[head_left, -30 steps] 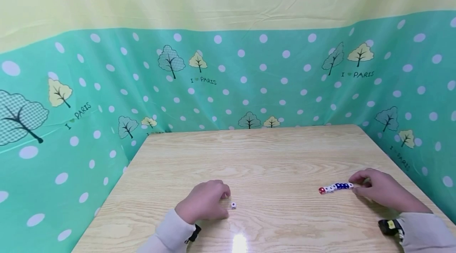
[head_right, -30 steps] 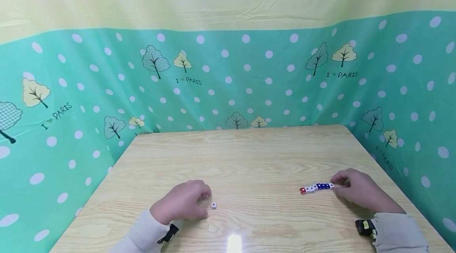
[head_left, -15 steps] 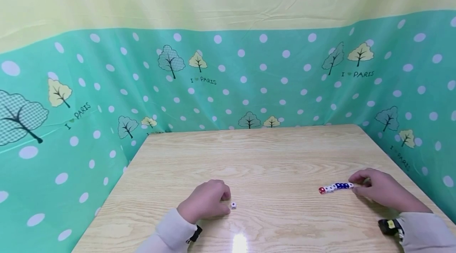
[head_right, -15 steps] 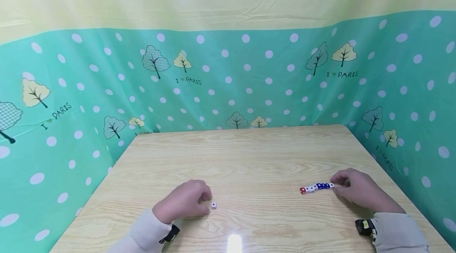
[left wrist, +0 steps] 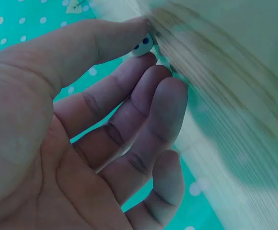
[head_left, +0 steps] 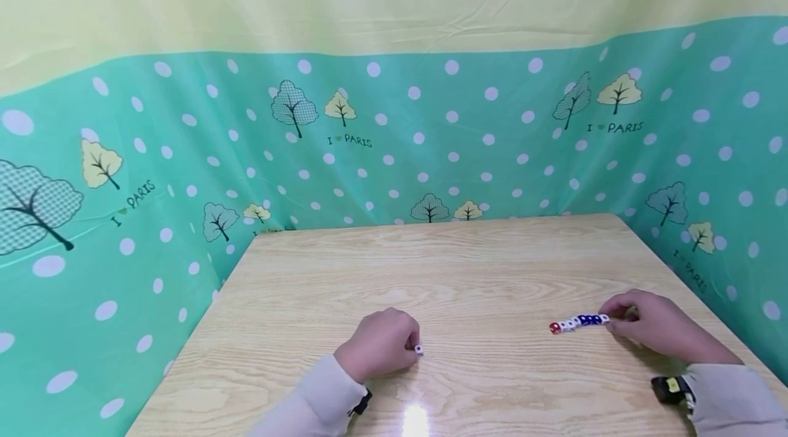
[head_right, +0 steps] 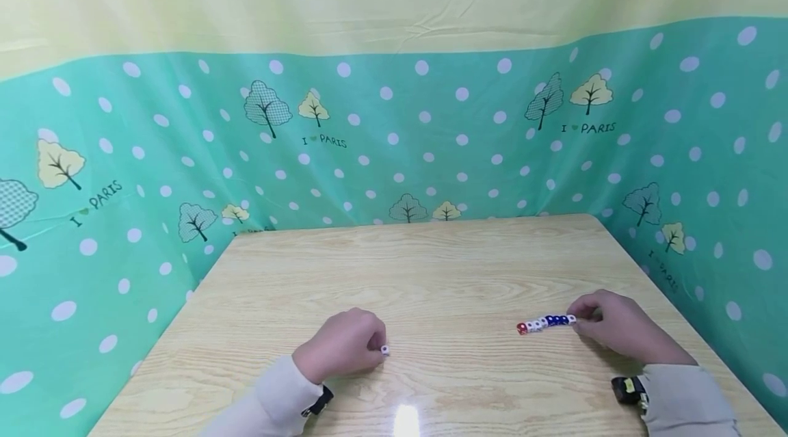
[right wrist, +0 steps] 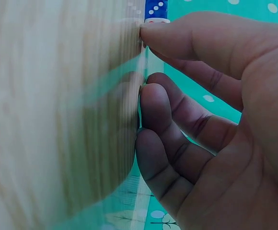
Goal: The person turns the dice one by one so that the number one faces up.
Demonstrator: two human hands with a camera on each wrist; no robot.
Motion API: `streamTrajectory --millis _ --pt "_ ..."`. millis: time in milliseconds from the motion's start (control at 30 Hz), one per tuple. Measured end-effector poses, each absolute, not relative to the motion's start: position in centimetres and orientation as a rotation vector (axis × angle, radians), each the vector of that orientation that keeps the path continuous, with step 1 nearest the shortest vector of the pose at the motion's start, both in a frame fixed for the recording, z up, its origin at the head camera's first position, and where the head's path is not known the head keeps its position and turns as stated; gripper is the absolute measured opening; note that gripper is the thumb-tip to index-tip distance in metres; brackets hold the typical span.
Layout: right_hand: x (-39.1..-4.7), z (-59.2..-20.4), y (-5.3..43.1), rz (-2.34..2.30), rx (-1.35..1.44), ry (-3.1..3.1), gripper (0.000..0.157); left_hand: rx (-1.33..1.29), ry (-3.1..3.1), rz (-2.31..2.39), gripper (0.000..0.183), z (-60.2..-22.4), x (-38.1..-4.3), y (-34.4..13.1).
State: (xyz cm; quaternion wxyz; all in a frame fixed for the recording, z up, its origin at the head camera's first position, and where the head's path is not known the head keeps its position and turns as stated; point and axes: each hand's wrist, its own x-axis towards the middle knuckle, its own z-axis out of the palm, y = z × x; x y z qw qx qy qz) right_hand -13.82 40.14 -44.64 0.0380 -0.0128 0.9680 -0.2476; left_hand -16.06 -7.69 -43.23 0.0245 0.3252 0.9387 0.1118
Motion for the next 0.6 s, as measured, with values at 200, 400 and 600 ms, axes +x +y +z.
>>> streamTrajectory --millis 200,400,600 --pt "-13.8 -44.6 40.3 -0.746 -0.046 2.975 0.020 1.018 2.904 0.324 0.026 -43.2 -16.6 -4.5" --pt "-13.8 -44.6 40.4 -0.726 -0.064 2.986 0.018 1.008 2.854 0.344 0.027 -43.2 -16.9 -0.8" --pt "-13.9 -44.7 40.4 -0.717 -0.075 2.995 0.018 1.000 2.833 0.305 0.024 -43.2 -17.3 3.2"
